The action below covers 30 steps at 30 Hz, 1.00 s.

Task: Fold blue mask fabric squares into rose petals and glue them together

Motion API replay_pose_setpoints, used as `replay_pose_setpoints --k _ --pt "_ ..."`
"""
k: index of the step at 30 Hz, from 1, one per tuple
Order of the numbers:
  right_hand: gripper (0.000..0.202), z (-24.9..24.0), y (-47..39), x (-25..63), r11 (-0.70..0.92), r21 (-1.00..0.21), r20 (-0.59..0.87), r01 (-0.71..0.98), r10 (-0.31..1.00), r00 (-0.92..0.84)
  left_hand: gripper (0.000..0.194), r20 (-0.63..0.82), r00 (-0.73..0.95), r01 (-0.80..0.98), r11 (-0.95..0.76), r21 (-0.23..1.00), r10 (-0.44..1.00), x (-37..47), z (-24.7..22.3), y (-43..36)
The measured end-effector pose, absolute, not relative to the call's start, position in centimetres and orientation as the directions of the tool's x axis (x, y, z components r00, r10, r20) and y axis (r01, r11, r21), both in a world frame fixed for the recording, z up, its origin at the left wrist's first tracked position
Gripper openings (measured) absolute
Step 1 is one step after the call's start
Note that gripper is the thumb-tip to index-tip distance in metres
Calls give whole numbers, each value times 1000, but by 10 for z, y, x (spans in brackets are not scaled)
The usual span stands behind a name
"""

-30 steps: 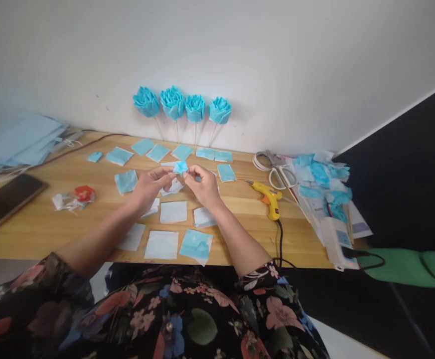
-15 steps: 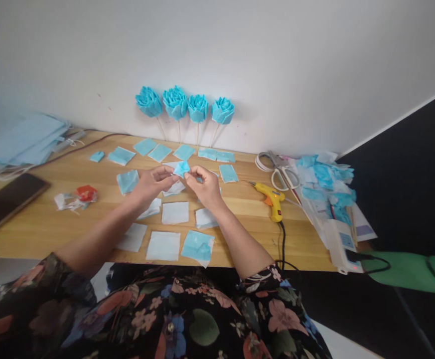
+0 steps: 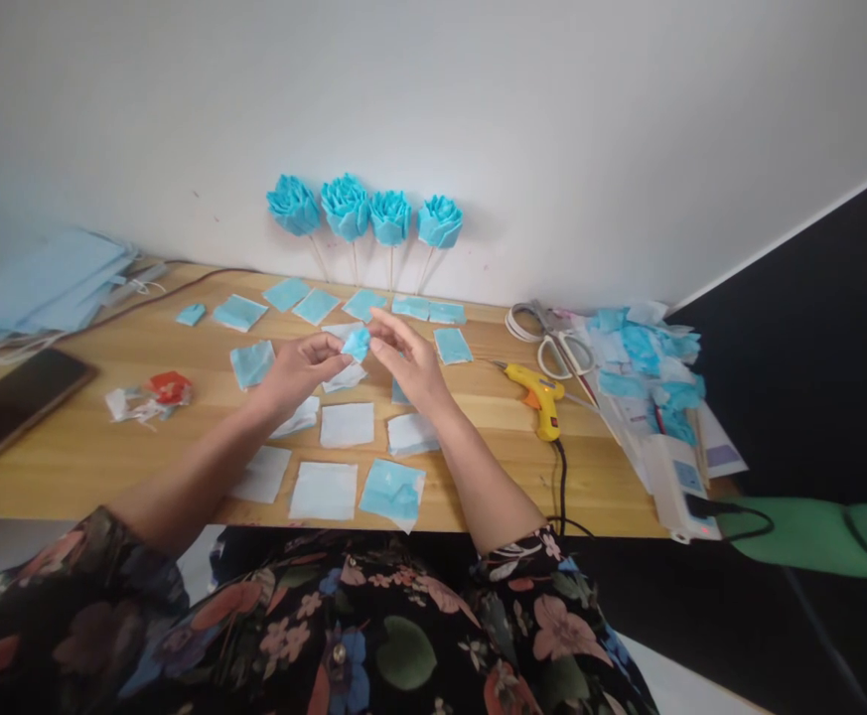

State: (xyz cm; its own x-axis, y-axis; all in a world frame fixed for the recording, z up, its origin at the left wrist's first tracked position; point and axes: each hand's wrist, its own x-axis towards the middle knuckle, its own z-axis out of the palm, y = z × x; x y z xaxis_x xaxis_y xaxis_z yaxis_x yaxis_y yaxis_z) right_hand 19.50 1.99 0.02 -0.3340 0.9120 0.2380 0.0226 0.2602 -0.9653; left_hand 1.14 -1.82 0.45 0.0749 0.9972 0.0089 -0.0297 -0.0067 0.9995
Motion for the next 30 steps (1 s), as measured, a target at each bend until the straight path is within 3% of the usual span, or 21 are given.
replay_pose_setpoints --k 11,20,23,26,28,30 --pt "48 3 18 193 353 -908 271 225 906 -326 24 -4 63 87 -2 996 998 13 2 -18" --pt "44 6 12 193 500 -825 430 264 858 -282 22 9 -11 -100 -10 995 1000 10 6 -17" --pt "38 9 9 195 662 -665 600 345 749 -280 24 32 -28 -142 -36 989 999 7 6 -17" --pt "29 11 5 196 847 -383 780 369 511 -361 29 54 -7 -135 -54 989 999 7 6 -18" --pt "27 11 3 197 913 -204 849 352 344 -400 32 61 4 -112 -61 992 998 8 6 -18" --pt "25 12 1 196 925 -105 876 366 261 -405 33 72 -7 -95 -72 993 997 9 7 -18"
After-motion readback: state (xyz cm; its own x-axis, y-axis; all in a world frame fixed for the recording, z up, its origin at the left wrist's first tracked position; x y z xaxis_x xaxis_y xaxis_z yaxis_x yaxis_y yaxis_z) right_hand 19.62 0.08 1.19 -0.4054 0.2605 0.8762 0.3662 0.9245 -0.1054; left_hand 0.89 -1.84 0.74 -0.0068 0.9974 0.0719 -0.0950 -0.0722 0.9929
